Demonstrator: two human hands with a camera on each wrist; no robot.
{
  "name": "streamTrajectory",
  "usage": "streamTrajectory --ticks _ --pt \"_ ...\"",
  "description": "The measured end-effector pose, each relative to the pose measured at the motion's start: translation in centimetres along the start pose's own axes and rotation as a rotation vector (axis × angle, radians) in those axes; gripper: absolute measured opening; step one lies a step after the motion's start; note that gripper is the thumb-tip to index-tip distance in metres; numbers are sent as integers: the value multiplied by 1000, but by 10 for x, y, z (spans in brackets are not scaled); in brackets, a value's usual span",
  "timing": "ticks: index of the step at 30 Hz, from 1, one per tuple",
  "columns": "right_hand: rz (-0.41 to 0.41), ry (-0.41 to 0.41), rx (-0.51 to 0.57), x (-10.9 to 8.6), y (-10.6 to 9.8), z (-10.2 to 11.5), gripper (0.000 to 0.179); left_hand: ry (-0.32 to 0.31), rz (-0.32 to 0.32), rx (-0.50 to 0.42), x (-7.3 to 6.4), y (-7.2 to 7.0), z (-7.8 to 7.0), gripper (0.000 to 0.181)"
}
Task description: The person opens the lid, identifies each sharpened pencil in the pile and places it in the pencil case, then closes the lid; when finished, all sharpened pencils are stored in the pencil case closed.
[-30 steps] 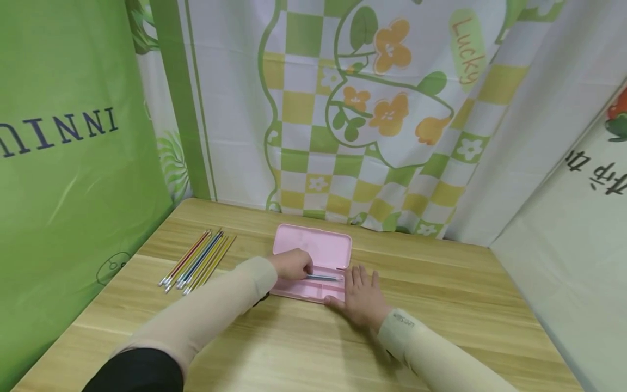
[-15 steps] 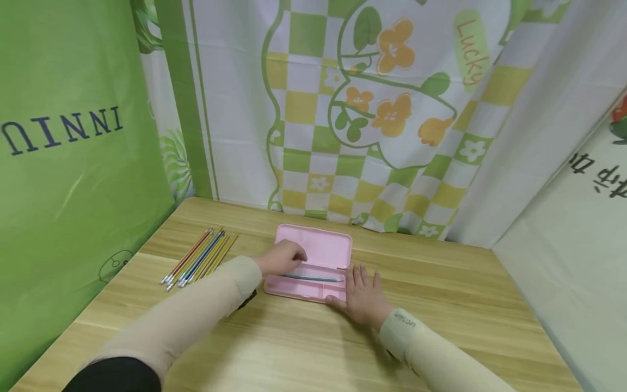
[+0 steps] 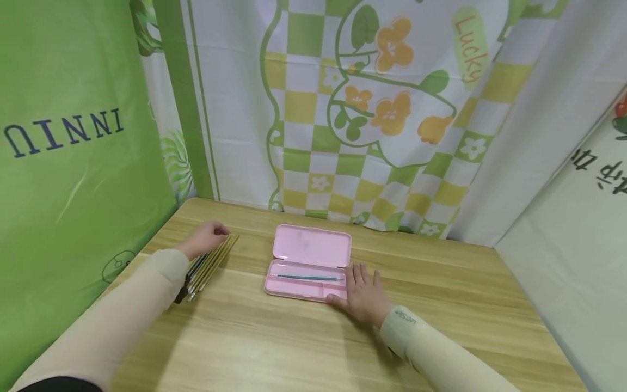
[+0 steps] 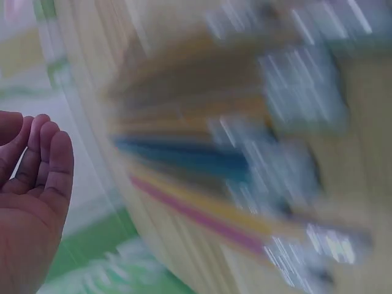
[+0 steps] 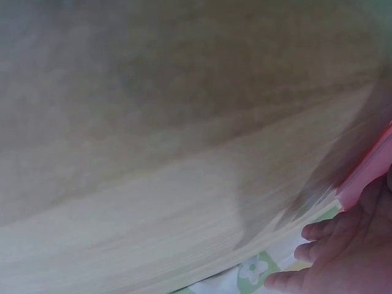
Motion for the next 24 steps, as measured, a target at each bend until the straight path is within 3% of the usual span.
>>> streamTrajectory --ticks 5,9,17,24 --pt "0 -5 -32 1 3 1 102 -68 -57 7 -19 -32 34 32" --pt "10 -4 -36 0 4 2 103 -121 -48 78 -33 -45 50 36" --pt "-2 12 -7 0 2 -1 102 -162 53 162 -41 -41 61 44" --pt "2 20 14 -1 2 -3 104 -173 74 186 -41 -35 64 42"
Point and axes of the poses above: each hand's wrist, its own x-axis towards the middle knuckle, its own y-axis out of the palm, z = x × y, the point moved 9 cm from there along x, towards the middle knuckle, and after that the axes turned 3 degrees about -z, right-handed, at the moved point
